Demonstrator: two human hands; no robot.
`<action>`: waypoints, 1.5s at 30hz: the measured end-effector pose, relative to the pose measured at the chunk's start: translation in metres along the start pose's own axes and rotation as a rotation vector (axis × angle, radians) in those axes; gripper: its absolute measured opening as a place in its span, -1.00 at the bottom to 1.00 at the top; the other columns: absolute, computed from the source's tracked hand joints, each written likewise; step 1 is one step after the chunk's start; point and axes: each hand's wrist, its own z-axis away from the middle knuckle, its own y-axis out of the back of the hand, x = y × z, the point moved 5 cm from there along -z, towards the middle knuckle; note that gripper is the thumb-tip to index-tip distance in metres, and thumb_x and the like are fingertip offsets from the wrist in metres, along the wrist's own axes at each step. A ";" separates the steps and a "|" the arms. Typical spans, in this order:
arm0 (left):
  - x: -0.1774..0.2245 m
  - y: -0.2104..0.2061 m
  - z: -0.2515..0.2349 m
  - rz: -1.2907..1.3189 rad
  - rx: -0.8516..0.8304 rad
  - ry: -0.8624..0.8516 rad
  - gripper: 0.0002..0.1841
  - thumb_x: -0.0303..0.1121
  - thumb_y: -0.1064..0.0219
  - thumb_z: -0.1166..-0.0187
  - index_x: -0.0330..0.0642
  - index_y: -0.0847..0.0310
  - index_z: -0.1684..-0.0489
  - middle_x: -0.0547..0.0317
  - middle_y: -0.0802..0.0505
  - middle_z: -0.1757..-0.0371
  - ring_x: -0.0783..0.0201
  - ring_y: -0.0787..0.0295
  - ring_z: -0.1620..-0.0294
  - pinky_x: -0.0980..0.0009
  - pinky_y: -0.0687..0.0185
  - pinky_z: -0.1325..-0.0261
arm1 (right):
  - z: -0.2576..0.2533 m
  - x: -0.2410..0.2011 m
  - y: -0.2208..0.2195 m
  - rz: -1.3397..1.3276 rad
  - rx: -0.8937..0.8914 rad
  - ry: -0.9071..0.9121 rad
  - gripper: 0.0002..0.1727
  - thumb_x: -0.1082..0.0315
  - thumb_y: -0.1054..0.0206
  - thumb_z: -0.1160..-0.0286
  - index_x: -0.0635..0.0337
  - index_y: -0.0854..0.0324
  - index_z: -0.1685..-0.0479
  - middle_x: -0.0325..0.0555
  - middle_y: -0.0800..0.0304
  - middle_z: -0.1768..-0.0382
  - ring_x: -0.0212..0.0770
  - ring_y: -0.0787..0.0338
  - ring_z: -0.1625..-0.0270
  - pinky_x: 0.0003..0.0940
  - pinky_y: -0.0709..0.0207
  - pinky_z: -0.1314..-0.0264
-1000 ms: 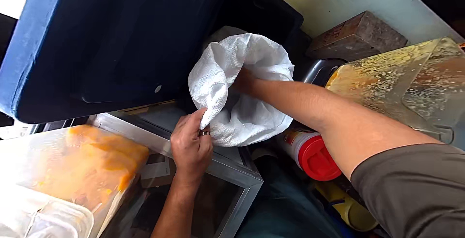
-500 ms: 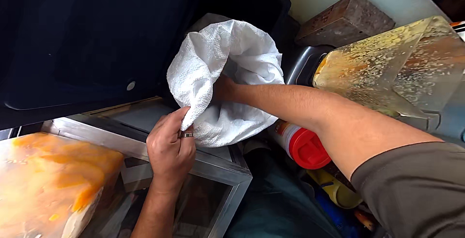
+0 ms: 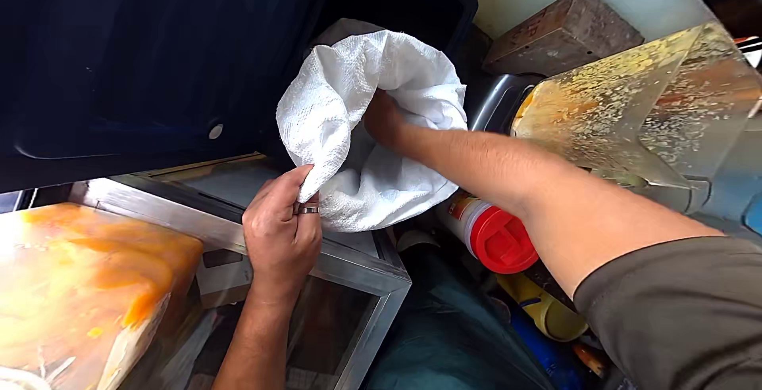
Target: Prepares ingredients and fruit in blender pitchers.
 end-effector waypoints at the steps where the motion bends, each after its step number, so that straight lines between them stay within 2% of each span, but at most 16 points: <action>1: 0.000 -0.001 0.000 0.000 0.001 0.001 -0.74 -0.43 -0.15 -0.68 -0.27 -0.79 -0.03 0.16 -0.89 0.18 0.47 -0.76 0.14 0.50 -0.65 -0.01 | 0.013 -0.009 -0.019 0.013 -0.087 0.030 -0.47 0.49 0.04 -0.71 0.68 -0.26 -0.58 0.64 -0.11 -0.69 0.51 -0.12 -0.77 0.38 0.06 -0.81; 3: 0.001 -0.001 0.001 -0.010 -0.010 0.000 -0.74 -0.43 -0.15 -0.69 -0.28 -0.78 -0.02 0.13 -0.89 0.19 0.47 -0.77 0.15 0.50 -0.64 -0.01 | 0.028 -0.033 -0.025 -0.055 -0.220 0.104 -0.53 0.41 -0.06 -0.70 0.62 -0.45 -0.44 0.65 -0.17 -0.65 0.56 -0.18 -0.72 0.44 -0.02 -0.73; 7: 0.000 -0.001 0.001 -0.008 0.004 0.006 -0.75 -0.45 -0.15 -0.66 -0.32 -0.78 0.00 0.14 -0.88 0.22 0.50 -0.75 0.18 0.54 -0.63 0.01 | -0.008 -0.005 0.058 -0.334 0.070 0.074 -0.56 0.25 -0.22 -0.72 0.36 -0.61 -0.41 0.28 -0.64 -0.44 0.20 -0.55 -0.58 0.13 -0.31 -0.65; 10: -0.001 0.001 -0.001 -0.001 0.001 0.003 -0.75 -0.44 -0.15 -0.67 -0.28 -0.77 -0.03 0.18 -0.87 0.22 0.50 -0.74 0.19 0.54 -0.63 0.04 | -0.009 -0.003 -0.006 -0.124 0.148 -0.007 -0.52 0.41 -0.02 -0.74 0.49 -0.45 -0.53 0.43 -0.41 -0.59 0.32 -0.38 -0.68 0.26 -0.20 -0.71; 13: 0.002 0.000 -0.001 -0.014 -0.005 0.017 -0.75 -0.43 -0.15 -0.67 -0.27 -0.78 -0.02 0.16 -0.88 0.21 0.47 -0.76 0.16 0.49 -0.63 0.00 | 0.028 -0.042 -0.042 -0.065 -0.107 0.141 -0.58 0.41 -0.08 -0.68 0.56 -0.57 -0.34 0.59 -0.25 -0.63 0.51 -0.24 -0.71 0.43 -0.09 -0.72; 18: 0.000 0.001 0.000 -0.025 0.007 0.018 -0.74 -0.43 -0.16 -0.67 -0.30 -0.78 -0.01 0.15 -0.88 0.21 0.48 -0.74 0.18 0.53 -0.61 0.02 | 0.000 0.004 0.071 -0.459 0.129 -0.022 -0.55 0.20 -0.26 -0.69 0.35 -0.66 -0.37 0.27 -0.70 -0.39 0.17 -0.59 -0.54 0.13 -0.30 -0.62; 23: 0.003 0.001 0.000 -0.025 -0.009 0.025 -0.73 -0.42 -0.14 -0.68 -0.31 -0.77 -0.02 0.12 -0.85 0.25 0.56 -0.70 0.24 0.62 -0.58 0.11 | 0.012 -0.036 -0.052 -0.185 -0.112 0.082 -0.41 0.40 -0.09 -0.70 0.66 -0.24 -0.62 0.61 -0.12 -0.70 0.49 -0.14 -0.77 0.30 0.05 -0.83; 26: 0.001 0.001 -0.001 -0.052 -0.015 0.023 -0.73 -0.41 -0.13 -0.68 -0.33 -0.76 -0.01 0.09 -0.86 0.21 0.55 -0.72 0.20 0.62 -0.58 0.08 | 0.000 -0.029 0.007 -0.241 -0.048 0.220 -0.58 0.29 -0.17 -0.71 0.44 -0.63 -0.34 0.37 -0.56 -0.48 0.29 -0.51 -0.58 0.19 -0.30 -0.67; 29: 0.000 0.000 0.002 -0.066 -0.012 0.034 -0.73 -0.41 -0.13 -0.68 -0.34 -0.75 -0.02 0.09 -0.86 0.19 0.56 -0.72 0.17 0.61 -0.59 0.06 | -0.010 -0.003 0.057 -0.357 0.120 0.078 -0.59 0.25 -0.27 -0.67 0.31 -0.67 -0.36 0.21 -0.74 -0.35 0.11 -0.64 -0.50 0.05 -0.39 -0.56; 31: -0.001 0.001 0.000 -0.063 -0.012 0.034 -0.72 -0.39 -0.12 -0.68 -0.32 -0.76 -0.03 0.12 -0.86 0.21 0.58 -0.71 0.20 0.61 -0.58 0.08 | -0.013 -0.012 -0.004 -0.358 0.207 -0.011 -0.49 0.33 -0.23 -0.67 0.47 -0.47 -0.52 0.39 -0.53 -0.51 0.25 -0.45 -0.64 0.08 -0.23 -0.75; 33: -0.001 0.001 0.002 -0.069 -0.019 0.041 -0.71 -0.39 -0.11 -0.69 -0.32 -0.76 -0.03 0.11 -0.86 0.22 0.58 -0.71 0.22 0.61 -0.57 0.10 | 0.002 -0.042 -0.055 -0.303 -0.102 -0.010 -0.31 0.30 -0.07 -0.74 0.63 -0.06 -0.72 0.62 -0.08 -0.71 0.47 -0.12 -0.78 0.26 0.02 -0.83; 35: 0.000 0.001 0.001 -0.071 -0.022 0.037 -0.71 -0.39 -0.11 -0.68 -0.33 -0.76 -0.02 0.09 -0.86 0.23 0.56 -0.70 0.24 0.59 -0.56 0.12 | 0.010 -0.052 -0.038 -0.279 -0.230 0.111 -0.36 0.20 -0.11 -0.74 0.62 -0.30 -0.57 0.59 -0.35 -0.55 0.46 -0.41 -0.61 0.32 -0.30 -0.63; 38: -0.001 0.000 0.002 -0.072 -0.009 0.045 -0.72 -0.40 -0.12 -0.68 -0.34 -0.76 -0.01 0.09 -0.86 0.20 0.59 -0.72 0.20 0.63 -0.59 0.08 | -0.009 -0.013 0.046 -0.360 0.037 0.167 -0.56 0.22 -0.27 -0.68 0.34 -0.64 -0.38 0.27 -0.70 -0.37 0.18 -0.62 -0.50 0.17 -0.37 -0.58; 41: -0.001 0.001 0.001 -0.085 -0.020 0.040 -0.72 -0.39 -0.11 -0.69 -0.31 -0.75 -0.03 0.13 -0.86 0.19 0.60 -0.71 0.20 0.62 -0.58 0.10 | -0.010 -0.011 -0.004 -0.294 0.164 -0.052 -0.56 0.35 -0.18 -0.66 0.40 -0.58 -0.42 0.34 -0.50 -0.55 0.24 -0.39 -0.69 0.14 -0.16 -0.78; 43: 0.000 0.000 0.001 -0.087 -0.014 0.044 -0.72 -0.39 -0.11 -0.69 -0.31 -0.76 -0.03 0.11 -0.86 0.21 0.58 -0.70 0.23 0.61 -0.57 0.12 | 0.021 -0.048 -0.058 -0.294 -0.086 -0.057 -0.51 0.37 -0.13 -0.66 0.59 -0.49 -0.43 0.64 -0.17 -0.66 0.57 -0.15 -0.73 0.49 0.05 -0.76; 45: -0.001 0.000 0.002 -0.085 -0.010 0.049 -0.72 -0.39 -0.12 -0.68 -0.33 -0.75 -0.02 0.10 -0.86 0.20 0.58 -0.72 0.20 0.62 -0.58 0.09 | 0.029 -0.058 -0.057 -0.398 -0.286 -0.009 -0.54 0.19 -0.21 -0.66 0.41 -0.65 -0.28 0.59 -0.39 -0.49 0.55 -0.44 -0.53 0.51 -0.36 -0.45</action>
